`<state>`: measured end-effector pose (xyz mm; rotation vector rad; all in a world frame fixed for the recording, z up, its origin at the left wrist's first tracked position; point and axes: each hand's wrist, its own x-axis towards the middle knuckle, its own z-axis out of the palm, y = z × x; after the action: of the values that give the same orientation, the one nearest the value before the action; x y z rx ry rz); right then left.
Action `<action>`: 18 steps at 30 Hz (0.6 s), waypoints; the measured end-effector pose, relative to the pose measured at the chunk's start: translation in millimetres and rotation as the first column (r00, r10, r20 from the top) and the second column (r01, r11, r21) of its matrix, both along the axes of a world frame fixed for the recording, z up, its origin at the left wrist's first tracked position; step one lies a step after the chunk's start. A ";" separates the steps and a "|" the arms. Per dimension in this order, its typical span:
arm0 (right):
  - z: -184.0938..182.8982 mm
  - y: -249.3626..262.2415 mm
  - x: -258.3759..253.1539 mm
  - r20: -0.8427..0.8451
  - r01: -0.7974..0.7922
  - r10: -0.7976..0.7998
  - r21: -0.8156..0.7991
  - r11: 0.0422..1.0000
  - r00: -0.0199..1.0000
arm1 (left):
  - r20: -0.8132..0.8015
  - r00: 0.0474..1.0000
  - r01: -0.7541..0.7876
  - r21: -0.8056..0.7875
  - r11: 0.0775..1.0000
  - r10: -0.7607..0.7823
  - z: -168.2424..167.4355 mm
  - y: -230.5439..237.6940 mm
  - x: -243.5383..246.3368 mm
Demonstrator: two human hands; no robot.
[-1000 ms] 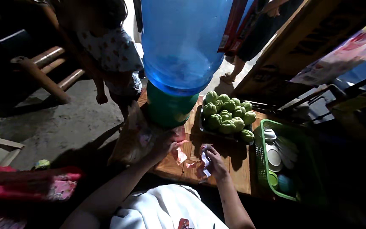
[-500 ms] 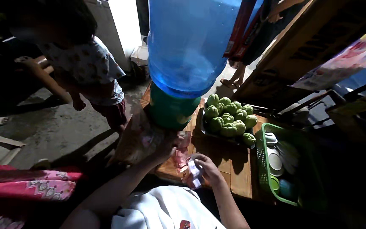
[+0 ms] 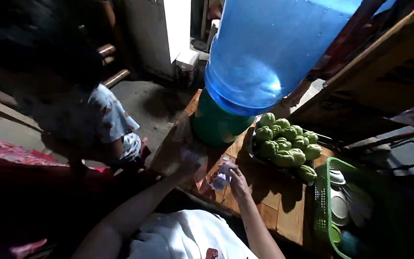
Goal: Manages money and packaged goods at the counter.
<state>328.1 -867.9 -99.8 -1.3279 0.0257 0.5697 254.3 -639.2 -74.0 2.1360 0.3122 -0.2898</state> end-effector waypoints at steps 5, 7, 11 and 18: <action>3.5 2.6 -8.4 -0.007 -0.064 0.063 -0.049 0.997 0.998 | 0.440 0.887 -0.016 0.329 0.944 -0.139 0.0 17.2 1.2; 6.0 2.2 -15.0 -0.043 -0.106 0.103 -0.062 0.992 0.994 | 0.480 0.875 -0.157 0.406 0.900 -0.063 26.6 28.9 -5.5; -2.3 2.9 -30.1 -0.126 -0.231 0.218 -0.105 0.967 0.968 | 0.482 0.782 -0.468 0.036 0.883 0.394 27.5 80.6 13.0; -10.8 13.4 -46.8 -0.289 -0.346 0.299 -0.126 0.930 0.909 | -0.188 0.976 -0.137 -0.153 0.979 0.107 36.1 115.6 23.5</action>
<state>281.3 -854.5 -110.7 -1.4286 0.0773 1.0483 277.8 -523.6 -37.9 1.9223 0.5048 -0.4233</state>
